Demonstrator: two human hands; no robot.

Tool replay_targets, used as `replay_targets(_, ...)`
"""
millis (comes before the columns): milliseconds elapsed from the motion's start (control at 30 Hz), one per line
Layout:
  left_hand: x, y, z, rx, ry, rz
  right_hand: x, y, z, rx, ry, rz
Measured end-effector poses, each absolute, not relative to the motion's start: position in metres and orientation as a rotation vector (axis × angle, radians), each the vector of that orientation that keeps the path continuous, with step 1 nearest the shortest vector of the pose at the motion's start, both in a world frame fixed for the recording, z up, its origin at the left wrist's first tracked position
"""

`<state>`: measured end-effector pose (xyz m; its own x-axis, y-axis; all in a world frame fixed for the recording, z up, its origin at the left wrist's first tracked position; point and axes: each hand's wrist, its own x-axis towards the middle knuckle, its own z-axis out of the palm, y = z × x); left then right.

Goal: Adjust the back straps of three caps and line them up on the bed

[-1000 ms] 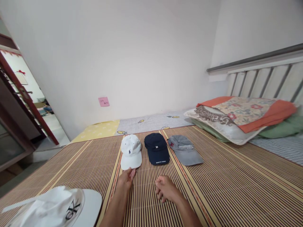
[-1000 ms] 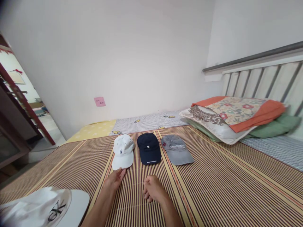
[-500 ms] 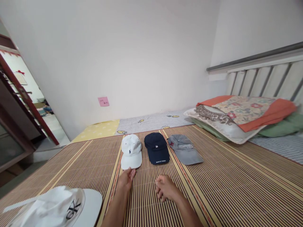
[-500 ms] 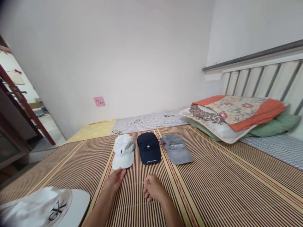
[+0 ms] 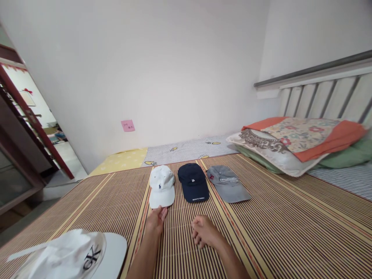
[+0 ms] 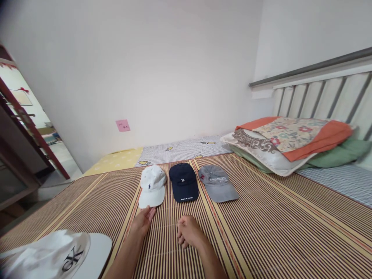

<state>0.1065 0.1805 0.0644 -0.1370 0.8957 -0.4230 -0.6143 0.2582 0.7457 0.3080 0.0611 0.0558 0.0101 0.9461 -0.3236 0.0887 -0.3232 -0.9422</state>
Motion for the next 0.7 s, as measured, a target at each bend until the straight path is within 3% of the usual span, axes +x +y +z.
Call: replay_targets(700, 0.1075, 0.1813, 0.0590, 0.406, 1.035, 1.313, 0.3070, 0.0626, 0.0507, -1.539, -1.129, 1.370)
